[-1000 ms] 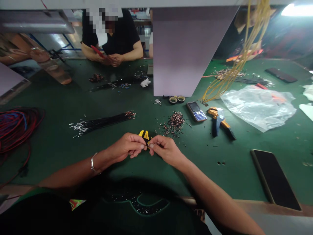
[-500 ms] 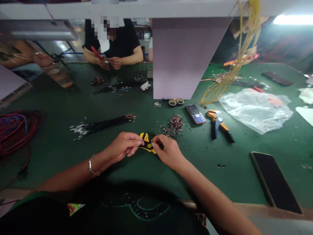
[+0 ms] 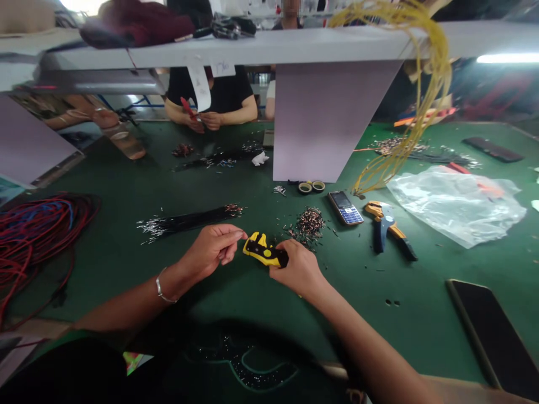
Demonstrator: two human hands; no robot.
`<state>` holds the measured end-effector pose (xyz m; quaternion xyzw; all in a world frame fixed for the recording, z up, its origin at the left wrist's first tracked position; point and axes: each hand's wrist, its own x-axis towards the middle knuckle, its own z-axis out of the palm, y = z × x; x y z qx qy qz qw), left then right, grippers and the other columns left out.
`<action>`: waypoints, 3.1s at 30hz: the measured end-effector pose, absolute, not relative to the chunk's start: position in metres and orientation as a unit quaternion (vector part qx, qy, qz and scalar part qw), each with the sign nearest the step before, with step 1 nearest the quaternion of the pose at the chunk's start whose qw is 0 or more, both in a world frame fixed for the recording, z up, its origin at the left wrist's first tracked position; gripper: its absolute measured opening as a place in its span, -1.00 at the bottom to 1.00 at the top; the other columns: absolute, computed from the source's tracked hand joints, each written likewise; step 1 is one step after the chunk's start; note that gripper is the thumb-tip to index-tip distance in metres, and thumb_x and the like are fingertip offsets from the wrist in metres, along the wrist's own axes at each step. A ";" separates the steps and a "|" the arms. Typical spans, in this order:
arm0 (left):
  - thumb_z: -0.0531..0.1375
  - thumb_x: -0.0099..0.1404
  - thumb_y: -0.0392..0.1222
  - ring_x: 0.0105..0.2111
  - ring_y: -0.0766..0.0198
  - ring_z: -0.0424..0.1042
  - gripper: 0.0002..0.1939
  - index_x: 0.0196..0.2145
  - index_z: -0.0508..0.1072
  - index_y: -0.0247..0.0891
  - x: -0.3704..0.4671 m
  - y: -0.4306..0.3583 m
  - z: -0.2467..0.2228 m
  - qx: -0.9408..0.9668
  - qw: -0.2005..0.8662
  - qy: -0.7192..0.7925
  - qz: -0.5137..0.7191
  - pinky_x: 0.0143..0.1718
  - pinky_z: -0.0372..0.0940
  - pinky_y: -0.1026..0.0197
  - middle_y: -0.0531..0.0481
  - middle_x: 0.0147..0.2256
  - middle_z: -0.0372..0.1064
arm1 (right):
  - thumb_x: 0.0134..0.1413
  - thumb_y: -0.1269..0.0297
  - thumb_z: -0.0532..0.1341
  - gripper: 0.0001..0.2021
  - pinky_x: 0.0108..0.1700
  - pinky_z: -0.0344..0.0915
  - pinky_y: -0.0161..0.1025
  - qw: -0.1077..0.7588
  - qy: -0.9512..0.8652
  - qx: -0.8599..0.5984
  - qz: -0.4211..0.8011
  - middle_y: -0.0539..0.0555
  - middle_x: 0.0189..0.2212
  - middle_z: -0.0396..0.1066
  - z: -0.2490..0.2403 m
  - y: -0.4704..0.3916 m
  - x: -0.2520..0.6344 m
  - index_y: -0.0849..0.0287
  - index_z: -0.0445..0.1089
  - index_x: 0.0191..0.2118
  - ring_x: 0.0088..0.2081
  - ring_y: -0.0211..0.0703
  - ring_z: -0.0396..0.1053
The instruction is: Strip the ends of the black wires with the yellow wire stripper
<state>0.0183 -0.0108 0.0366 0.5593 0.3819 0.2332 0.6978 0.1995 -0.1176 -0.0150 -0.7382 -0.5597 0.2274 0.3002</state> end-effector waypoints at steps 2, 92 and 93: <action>0.23 0.16 -0.13 -0.80 0.52 0.04 -0.79 -0.41 0.47 -0.39 0.017 -0.011 0.037 0.563 0.695 0.379 0.239 -0.73 -0.10 0.37 0.15 -0.78 0.18 | -0.24 0.21 0.26 -0.69 -0.32 0.29 -0.17 0.397 -0.456 -0.709 0.364 0.04 -0.42 0.42 -0.016 -0.115 0.204 0.18 0.38 -0.27 -0.41 -0.13 0.35; 0.38 -0.01 -0.22 -0.61 0.41 0.30 -0.80 -0.64 0.46 -0.33 0.014 -0.037 0.017 0.621 0.694 0.265 0.250 -0.45 0.33 0.33 0.11 -0.67 0.33 | -0.02 0.43 0.06 -0.64 -0.31 0.35 -0.13 0.368 -0.743 -0.555 -0.057 0.18 -0.33 0.37 -0.011 -0.141 0.181 0.25 0.14 -0.03 -0.32 -0.01 0.37; 0.38 -0.01 -0.22 -0.60 0.41 0.31 -0.80 -0.63 0.47 -0.33 0.014 -0.037 0.017 0.616 0.698 0.264 0.252 -0.44 0.34 0.32 0.11 -0.66 0.34 | -0.02 0.43 0.06 -0.64 -0.31 0.35 -0.13 0.368 -0.742 -0.557 -0.056 0.18 -0.33 0.37 -0.011 -0.142 0.181 0.25 0.14 -0.03 -0.31 -0.01 0.37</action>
